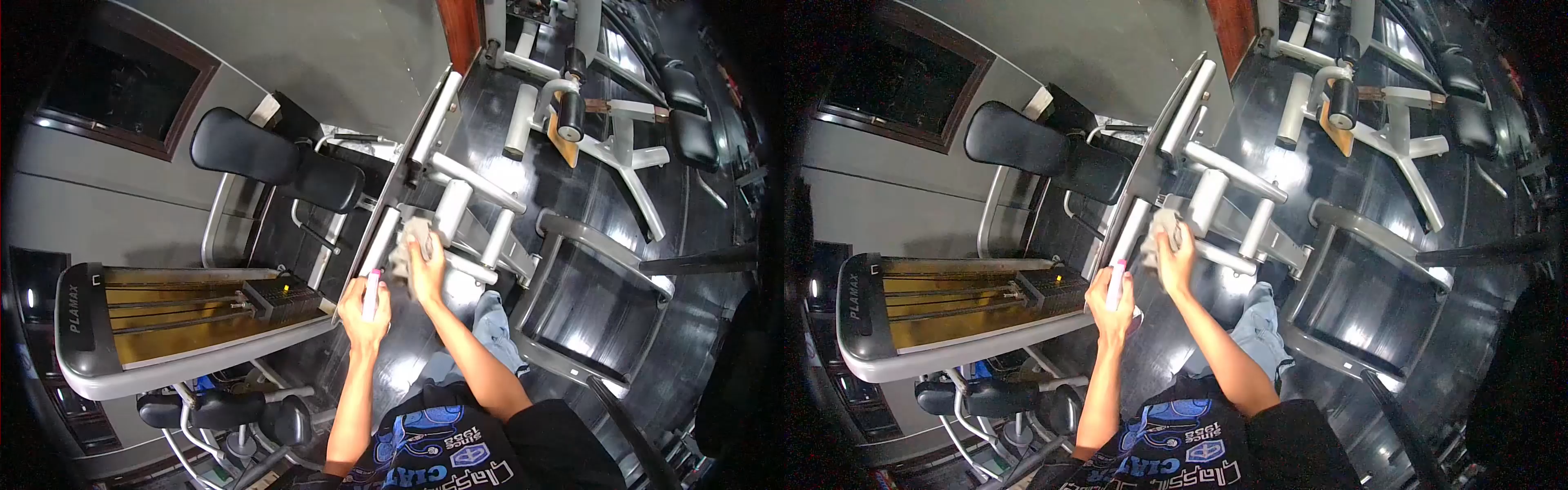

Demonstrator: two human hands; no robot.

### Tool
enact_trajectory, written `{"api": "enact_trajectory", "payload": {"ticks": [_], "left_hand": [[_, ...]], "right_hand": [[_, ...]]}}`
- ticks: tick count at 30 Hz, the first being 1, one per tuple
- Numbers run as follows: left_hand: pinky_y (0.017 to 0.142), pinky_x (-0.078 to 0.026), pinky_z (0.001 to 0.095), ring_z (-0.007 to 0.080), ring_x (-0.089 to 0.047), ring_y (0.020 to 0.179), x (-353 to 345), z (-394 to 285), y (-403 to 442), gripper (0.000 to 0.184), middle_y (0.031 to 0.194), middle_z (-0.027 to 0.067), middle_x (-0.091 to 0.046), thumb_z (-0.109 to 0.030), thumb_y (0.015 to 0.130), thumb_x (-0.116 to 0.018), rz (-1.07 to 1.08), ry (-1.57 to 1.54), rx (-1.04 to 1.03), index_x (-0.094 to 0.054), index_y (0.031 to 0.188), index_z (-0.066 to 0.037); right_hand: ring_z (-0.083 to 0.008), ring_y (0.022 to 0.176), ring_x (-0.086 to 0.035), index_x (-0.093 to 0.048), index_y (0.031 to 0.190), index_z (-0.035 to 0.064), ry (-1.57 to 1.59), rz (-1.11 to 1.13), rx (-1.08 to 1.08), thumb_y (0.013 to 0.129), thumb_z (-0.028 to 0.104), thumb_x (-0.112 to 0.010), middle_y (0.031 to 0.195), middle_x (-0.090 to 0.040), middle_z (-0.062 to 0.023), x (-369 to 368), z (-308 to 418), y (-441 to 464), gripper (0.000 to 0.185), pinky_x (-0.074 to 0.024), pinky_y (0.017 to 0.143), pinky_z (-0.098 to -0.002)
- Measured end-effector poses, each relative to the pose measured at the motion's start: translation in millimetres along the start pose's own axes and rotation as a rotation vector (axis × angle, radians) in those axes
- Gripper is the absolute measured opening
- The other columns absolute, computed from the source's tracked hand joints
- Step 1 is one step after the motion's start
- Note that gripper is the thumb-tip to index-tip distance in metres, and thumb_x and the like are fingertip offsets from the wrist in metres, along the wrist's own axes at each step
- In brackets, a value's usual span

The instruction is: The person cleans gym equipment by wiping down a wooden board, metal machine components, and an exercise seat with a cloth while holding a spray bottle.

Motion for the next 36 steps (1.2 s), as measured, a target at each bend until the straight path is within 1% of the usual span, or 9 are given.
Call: {"api": "enact_trajectory", "payload": {"ticks": [3,9,11,12,18,25,29,32,36], "left_hand": [[0.053,-0.040,0.0362,0.0259,-0.050,0.053,11,0,-2,0.018,0.063,0.0133,-0.051,-0.011,0.081,-0.065,0.022,-0.011,0.071,-0.055,0.071,0.001],[0.045,-0.039,0.0264,0.0105,-0.050,0.047,23,36,-14,0.011,0.063,0.0048,-0.050,-0.005,0.085,-0.061,0.075,-0.257,0.167,-0.061,0.078,0.003],[0.044,-0.039,0.0258,0.0103,-0.052,0.045,33,42,-16,0.011,0.064,0.0042,-0.051,-0.004,0.085,-0.060,0.077,-0.413,0.225,-0.061,0.076,0.002],[0.043,-0.039,0.0254,0.0105,-0.054,0.043,35,49,-17,0.011,0.064,0.0036,-0.053,-0.004,0.086,-0.059,0.071,-0.418,0.170,-0.062,0.077,0.002],[0.043,-0.038,0.0243,0.0120,-0.055,0.043,44,60,-31,0.018,0.065,0.0044,-0.054,-0.010,0.089,-0.060,0.077,-0.563,0.276,-0.062,0.077,0.003],[0.044,-0.039,0.0248,0.0133,-0.056,0.043,51,69,-45,0.025,0.066,0.0058,-0.056,-0.016,0.092,-0.060,0.091,-0.585,0.295,-0.062,0.077,0.004],[0.044,-0.041,0.0249,0.0140,-0.057,0.044,65,74,-52,0.025,0.068,0.0067,-0.056,-0.015,0.093,-0.058,0.070,-0.535,0.249,-0.061,0.078,0.004],[0.044,-0.041,0.0245,0.0144,-0.058,0.045,71,80,-58,0.024,0.071,0.0071,-0.056,-0.014,0.093,-0.057,0.017,-0.553,0.243,-0.061,0.079,0.004],[0.043,-0.046,0.0243,0.0154,-0.060,0.053,78,92,-67,0.019,0.091,0.0116,-0.058,-0.011,0.092,-0.057,-0.026,-0.575,0.210,-0.061,0.084,0.006]], "right_hand": [[-0.0358,0.105,-0.059,-0.052,0.117,-0.0069,-0.099,-0.032,0.047,0.090,0.020,-0.064,0.108,-0.060,-0.0248,-29,3,-2,0.040,-0.0436,0.093,-0.0402],[-0.0337,0.094,-0.066,-0.057,0.109,-0.0028,-0.050,0.209,0.031,0.092,0.021,-0.063,0.099,-0.066,-0.0222,-14,21,-47,0.030,-0.0494,0.082,-0.0413],[-0.0355,0.091,-0.066,-0.057,0.110,-0.0029,-0.053,0.204,0.064,0.091,0.022,-0.064,0.098,-0.066,-0.0218,-15,23,-19,0.032,-0.0496,0.080,-0.0408],[-0.0380,0.092,-0.065,-0.056,0.111,-0.0036,-0.107,0.192,-0.124,0.091,0.024,-0.064,0.099,-0.066,-0.0229,-21,-2,-3,0.035,-0.0491,0.081,-0.0417],[-0.0415,0.101,-0.062,-0.055,0.116,-0.0050,-0.200,0.013,0.174,0.090,0.024,-0.064,0.106,-0.064,-0.0270,-24,13,8,0.040,-0.0477,0.086,-0.0440],[-0.0328,0.094,-0.069,-0.061,0.109,-0.0012,-0.083,0.294,0.053,0.088,0.023,-0.068,0.095,-0.069,-0.0227,-4,-3,-63,0.033,-0.0523,0.077,-0.0389],[-0.0164,0.080,-0.068,-0.061,0.101,-0.0027,0.036,0.372,-0.009,0.089,0.015,-0.066,0.087,-0.071,-0.0115,9,20,-55,0.023,-0.0528,0.071,-0.0320],[-0.0176,0.086,-0.067,-0.057,0.110,-0.0028,0.067,0.155,-0.003,0.092,0.014,-0.063,0.095,-0.069,-0.0129,14,25,-82,0.026,-0.0523,0.074,-0.0309],[-0.0279,0.102,-0.058,-0.050,0.117,-0.0013,0.038,0.170,-0.082,0.094,0.022,-0.060,0.108,-0.059,-0.0182,-19,-5,-135,0.034,-0.0445,0.089,-0.0393]]}}
Point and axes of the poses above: each hand's wrist, its own y-axis towards the middle knuckle, its own x-axis out of the back of the hand, z = x × y, the point moved 4 cm from there along y, towards the middle knuckle
